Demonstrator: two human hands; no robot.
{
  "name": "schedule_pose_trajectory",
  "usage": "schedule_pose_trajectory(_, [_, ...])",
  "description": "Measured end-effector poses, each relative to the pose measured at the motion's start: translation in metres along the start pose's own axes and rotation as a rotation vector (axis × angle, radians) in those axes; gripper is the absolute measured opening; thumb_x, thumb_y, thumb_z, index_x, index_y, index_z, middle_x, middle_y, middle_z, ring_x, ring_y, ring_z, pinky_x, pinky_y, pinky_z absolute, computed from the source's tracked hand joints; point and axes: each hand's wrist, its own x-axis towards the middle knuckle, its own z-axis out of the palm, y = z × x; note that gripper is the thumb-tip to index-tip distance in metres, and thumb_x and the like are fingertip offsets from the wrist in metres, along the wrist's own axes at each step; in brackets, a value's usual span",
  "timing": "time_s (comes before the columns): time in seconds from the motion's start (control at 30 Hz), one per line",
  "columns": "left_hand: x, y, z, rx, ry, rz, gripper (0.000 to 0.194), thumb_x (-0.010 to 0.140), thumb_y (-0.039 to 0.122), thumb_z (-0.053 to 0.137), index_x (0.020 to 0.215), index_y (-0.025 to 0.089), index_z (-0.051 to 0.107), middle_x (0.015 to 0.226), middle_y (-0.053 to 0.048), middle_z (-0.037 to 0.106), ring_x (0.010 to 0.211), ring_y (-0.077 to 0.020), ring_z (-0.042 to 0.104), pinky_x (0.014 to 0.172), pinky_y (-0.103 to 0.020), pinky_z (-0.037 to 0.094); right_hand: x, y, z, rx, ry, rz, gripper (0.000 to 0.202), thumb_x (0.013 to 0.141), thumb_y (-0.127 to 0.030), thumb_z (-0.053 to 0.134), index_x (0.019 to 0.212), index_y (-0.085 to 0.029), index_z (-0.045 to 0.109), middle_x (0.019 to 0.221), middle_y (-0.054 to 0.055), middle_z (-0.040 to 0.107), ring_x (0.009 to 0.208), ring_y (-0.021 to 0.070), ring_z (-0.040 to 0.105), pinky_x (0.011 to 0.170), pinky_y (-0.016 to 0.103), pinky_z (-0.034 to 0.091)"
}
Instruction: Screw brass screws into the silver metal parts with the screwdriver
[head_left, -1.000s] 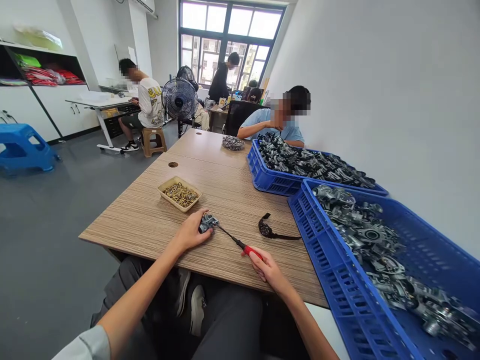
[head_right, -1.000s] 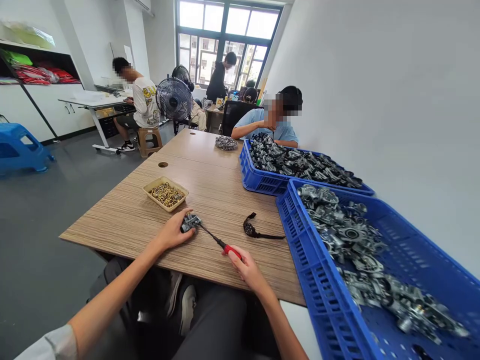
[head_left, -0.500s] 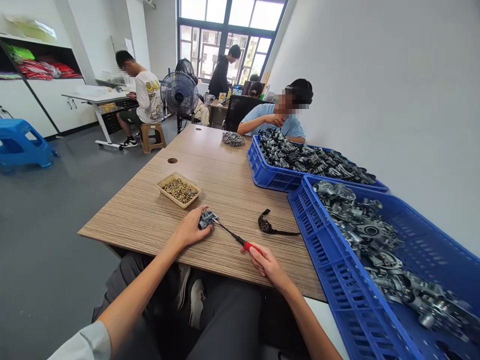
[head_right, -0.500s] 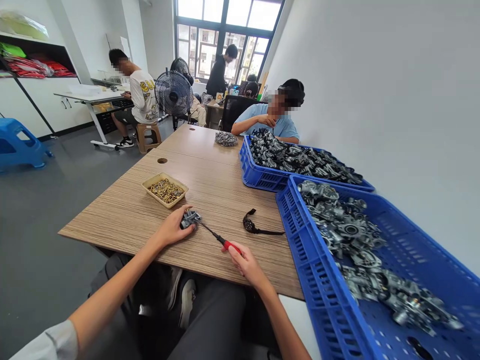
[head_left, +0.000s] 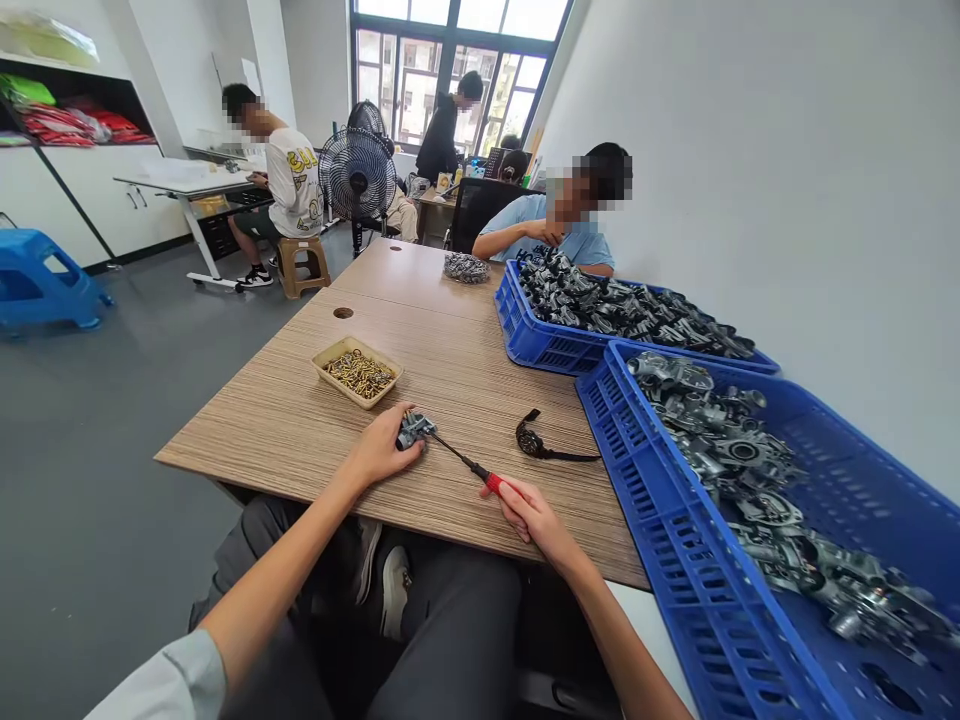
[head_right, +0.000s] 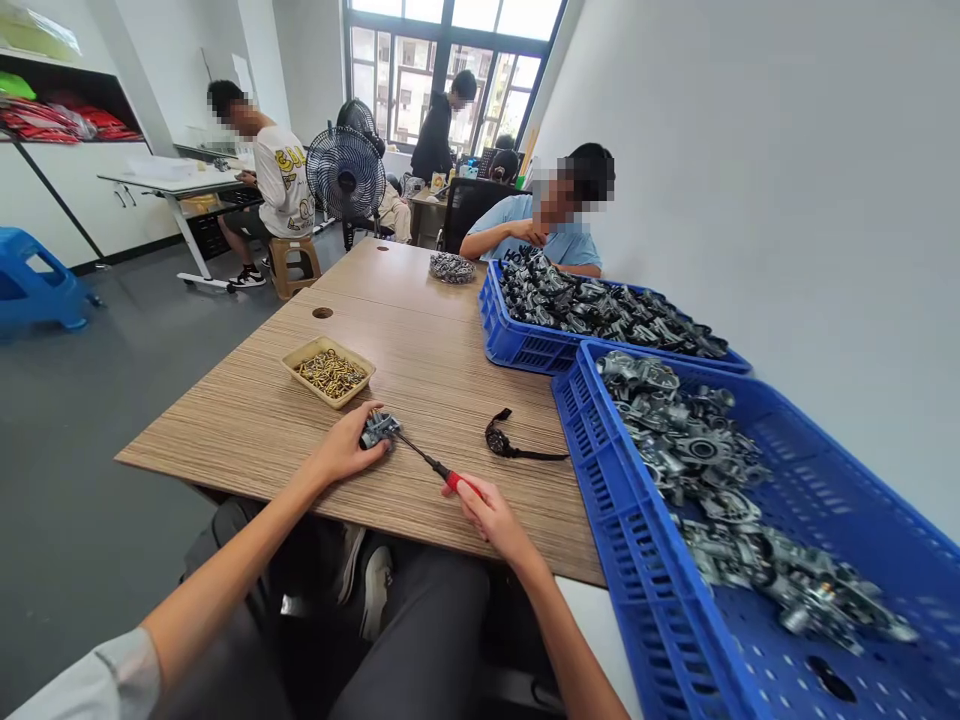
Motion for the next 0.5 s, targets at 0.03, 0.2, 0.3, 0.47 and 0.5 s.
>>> schedule_pose_trajectory(0.03, [0.0,0.0,0.0,0.001,0.0,0.001,0.062,0.086,0.032,0.069,0.144,0.019,0.048,0.131,-0.012,0.068,0.123,-0.0289,0.065,0.11,-0.045,0.051,0.0,0.0,0.0,0.0,-0.005,-0.001,0.061,0.092,-0.075,0.053,0.101,-0.017,0.071,0.053,-0.009,0.031,0.044,0.0086,0.022,0.039,0.021,0.024])
schedule_pose_trajectory(0.2, [-0.001,0.001,-0.003,0.012,-0.026,-0.007,0.061,0.088,0.034,0.068,0.143,0.017,0.047,0.13,-0.014,0.068,0.124,-0.0298,0.065,0.111,-0.045,0.051,0.001,0.001,0.0,-0.015,-0.015,-0.018,0.06,0.094,-0.072,0.052,0.101,-0.017,0.072,0.053,-0.009,0.031,0.044,0.0085,0.023,0.039,0.021,0.025])
schedule_pose_trajectory(0.3, [-0.001,0.002,-0.003,0.008,-0.021,0.001,0.061,0.088,0.034,0.068,0.143,0.016,0.048,0.132,-0.015,0.067,0.125,-0.0305,0.065,0.111,-0.045,0.051,0.002,0.003,0.0,-0.054,0.001,-0.038,0.059,0.095,-0.071,0.052,0.104,-0.016,0.073,0.052,-0.009,0.032,0.044,0.0092,0.026,0.04,0.022,0.025])
schedule_pose_trajectory(0.47, [-0.001,0.001,-0.003,-0.009,0.0,0.021,0.062,0.087,0.033,0.069,0.143,0.017,0.049,0.132,-0.014,0.068,0.125,-0.0301,0.065,0.112,-0.045,0.05,0.004,0.016,0.003,-0.254,0.253,-0.177,0.048,0.091,-0.063,0.062,0.105,-0.019,0.076,0.081,0.007,0.07,0.077,0.0229,0.065,0.07,0.033,0.053])
schedule_pose_trajectory(0.5, [-0.001,0.001,-0.003,-0.009,-0.002,0.02,0.062,0.087,0.033,0.069,0.144,0.017,0.049,0.132,-0.014,0.068,0.125,-0.0298,0.065,0.111,-0.044,0.05,0.005,0.019,0.004,-0.273,0.294,-0.195,0.047,0.089,-0.061,0.065,0.107,-0.019,0.075,0.095,0.01,0.074,0.091,0.0269,0.068,0.082,0.038,0.054])
